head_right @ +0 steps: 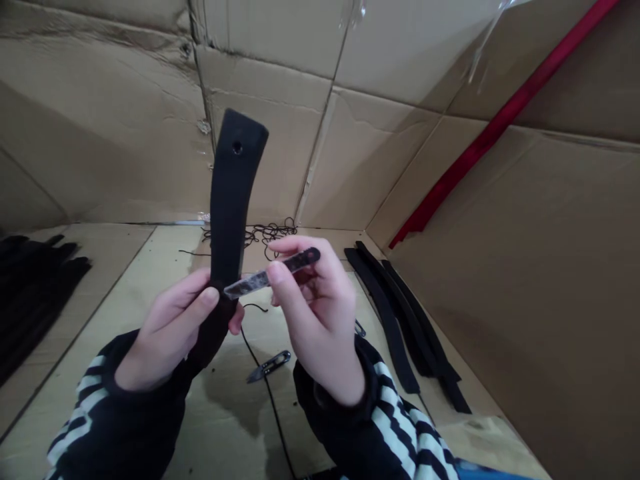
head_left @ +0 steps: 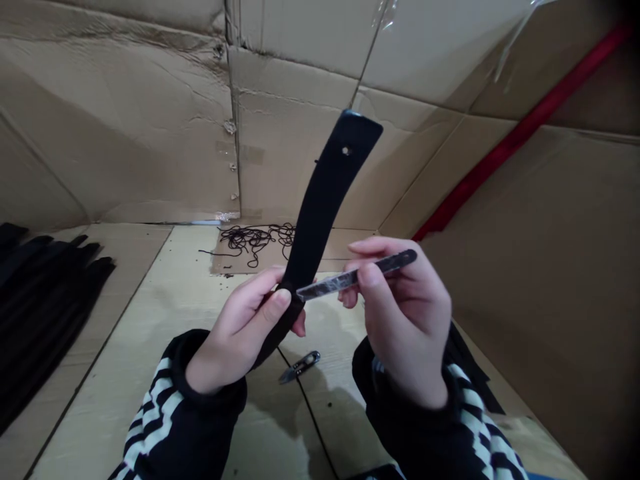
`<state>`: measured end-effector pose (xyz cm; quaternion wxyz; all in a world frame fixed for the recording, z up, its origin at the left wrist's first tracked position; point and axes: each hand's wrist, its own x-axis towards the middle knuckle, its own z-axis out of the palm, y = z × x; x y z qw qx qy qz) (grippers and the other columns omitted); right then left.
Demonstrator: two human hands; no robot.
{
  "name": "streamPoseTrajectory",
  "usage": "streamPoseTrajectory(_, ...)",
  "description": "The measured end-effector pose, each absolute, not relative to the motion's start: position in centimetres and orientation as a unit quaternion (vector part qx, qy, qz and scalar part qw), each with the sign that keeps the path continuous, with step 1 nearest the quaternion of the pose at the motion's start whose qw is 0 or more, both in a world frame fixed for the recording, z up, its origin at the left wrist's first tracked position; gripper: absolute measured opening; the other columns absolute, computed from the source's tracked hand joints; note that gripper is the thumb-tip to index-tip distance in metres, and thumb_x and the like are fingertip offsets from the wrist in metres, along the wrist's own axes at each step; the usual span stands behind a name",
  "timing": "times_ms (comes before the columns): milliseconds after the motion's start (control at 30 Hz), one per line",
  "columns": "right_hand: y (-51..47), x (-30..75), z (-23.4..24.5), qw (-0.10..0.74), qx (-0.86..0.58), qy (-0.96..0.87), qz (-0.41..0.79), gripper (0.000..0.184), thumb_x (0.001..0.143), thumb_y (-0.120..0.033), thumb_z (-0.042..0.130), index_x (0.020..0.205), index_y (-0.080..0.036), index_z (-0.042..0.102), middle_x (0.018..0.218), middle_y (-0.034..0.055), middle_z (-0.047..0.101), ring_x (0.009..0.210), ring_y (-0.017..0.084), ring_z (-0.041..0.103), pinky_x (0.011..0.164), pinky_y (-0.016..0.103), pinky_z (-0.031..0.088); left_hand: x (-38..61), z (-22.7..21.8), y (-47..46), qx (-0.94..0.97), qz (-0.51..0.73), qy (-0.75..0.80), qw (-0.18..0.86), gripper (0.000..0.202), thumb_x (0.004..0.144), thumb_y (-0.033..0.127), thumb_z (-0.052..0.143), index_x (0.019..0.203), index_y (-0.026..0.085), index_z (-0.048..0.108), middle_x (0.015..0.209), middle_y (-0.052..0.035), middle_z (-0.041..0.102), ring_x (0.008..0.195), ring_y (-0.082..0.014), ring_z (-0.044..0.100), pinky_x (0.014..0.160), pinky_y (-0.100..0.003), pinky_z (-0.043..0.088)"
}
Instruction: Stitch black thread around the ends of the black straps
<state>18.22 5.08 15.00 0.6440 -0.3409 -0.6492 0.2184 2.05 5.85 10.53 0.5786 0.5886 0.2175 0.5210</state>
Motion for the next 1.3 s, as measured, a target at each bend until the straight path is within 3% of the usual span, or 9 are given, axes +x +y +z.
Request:
streamPoseTrajectory(167,5.4,18.2,16.1,0.617,-0.346,-0.697,0.118,0.008,0.088,-0.015,0.062,0.085,-0.022,0.061,0.069,-0.0042,0.058,0.053,0.007,0.054,0.047,0.02,0.046,1.9,10.8,5.7,0.603,0.501,0.244,0.572,0.024,0.099,0.035,0.046,0.098,0.019,0.065,0.073,-0.002,0.063,0.062,-0.0126,0.056,0.05,-0.025,0.039)
streamPoseTrajectory(400,5.8,17.2,17.1,0.544,-0.342,-0.754,0.137,0.011,0.089,-0.015,0.061,0.083,-0.022,0.055,0.066,-0.0058,0.059,0.05,0.005,0.055,0.044,0.016,0.045,1.9,10.6,5.7,0.572,0.521,0.223,0.592,0.022,0.099,0.033,0.047,0.109,0.023,0.064,0.072,0.0001,0.065,0.069,-0.012,0.058,0.063,-0.024,0.044)
streamPoseTrajectory(600,6.5,17.2,16.6,0.556,-0.336,-0.742,0.168,0.01,0.09,-0.018,0.059,0.084,-0.023,0.052,0.072,-0.0052,0.056,0.056,0.007,0.058,0.051,0.018,0.051,2.6,10.5,5.6,0.515,0.53,0.212,0.639,0.02,0.098,0.032,0.05,0.106,0.023,0.066,0.072,0.0004,0.067,0.069,-0.0102,0.062,0.065,-0.02,0.048)
streamPoseTrajectory(700,6.4,17.4,16.5,0.572,-0.34,-0.712,0.225,0.008,0.091,-0.018,0.057,0.089,-0.023,0.051,0.071,-0.0052,0.055,0.054,0.007,0.059,0.049,0.018,0.051,2.6,10.7,5.6,0.507,0.514,0.179,0.669,0.024,0.095,0.039,0.053,0.107,0.023,0.068,0.089,-0.0024,0.07,0.074,-0.0103,0.065,0.069,-0.019,0.051)
streamPoseTrajectory(833,5.9,17.5,16.7,0.617,-0.354,-0.673,0.203,0.013,0.088,-0.012,0.058,0.082,-0.022,0.052,0.067,-0.0049,0.053,0.054,0.007,0.056,0.046,0.017,0.047,2.4,11.0,5.7,0.506,0.461,0.107,0.721,0.054,0.089,0.062,0.047,0.128,0.026,0.058,0.113,-0.009,0.069,0.089,-0.018,0.07,0.083,-0.028,0.054)
streamPoseTrajectory(900,5.8,17.5,17.0,0.634,-0.355,-0.661,0.187,0.015,0.086,-0.009,0.058,0.08,-0.022,0.052,0.065,-0.0052,0.053,0.052,0.007,0.054,0.045,0.018,0.046,2.6,10.9,5.8,0.519,0.436,0.124,0.725,0.056,0.091,0.063,0.041,0.129,0.025,0.056,0.105,-0.0091,0.071,0.082,-0.0171,0.069,0.077,-0.027,0.054)
streamPoseTrajectory(967,5.8,17.7,17.2,0.63,-0.354,-0.668,0.177,0.015,0.086,-0.009,0.059,0.08,-0.021,0.053,0.064,-0.0056,0.053,0.05,0.007,0.053,0.044,0.019,0.044,2.9,10.7,5.8,0.531,0.422,0.152,0.719,0.053,0.094,0.061,0.035,0.117,0.021,0.063,0.085,-0.0061,0.07,0.065,-0.0116,0.064,0.062,-0.021,0.05)
streamPoseTrajectory(1067,5.8,18.0,17.5,0.593,-0.371,-0.704,0.121,0.012,0.086,-0.016,0.064,0.077,-0.02,0.056,0.067,-0.0043,0.054,0.055,0.007,0.051,0.046,0.02,0.042,3.5,10.4,5.8,0.508,0.425,0.177,0.728,0.056,0.097,0.059,0.028,0.096,0.018,0.066,0.062,0.0001,0.058,0.05,-0.0071,0.05,0.049,-0.016,0.041)
streamPoseTrajectory(1300,6.2,18.0,17.7,0.563,-0.389,-0.728,0.041,0.028,0.083,-0.023,0.069,0.062,-0.017,0.052,0.057,-0.0049,0.046,0.051,0.007,0.043,0.048,0.023,0.036,3.3,10.8,5.7,0.51,0.454,0.231,0.693,0.052,0.096,0.059,0.031,0.087,0.017,0.06,0.057,0.0041,0.048,0.048,-0.0069,0.043,0.046,-0.016,0.037)
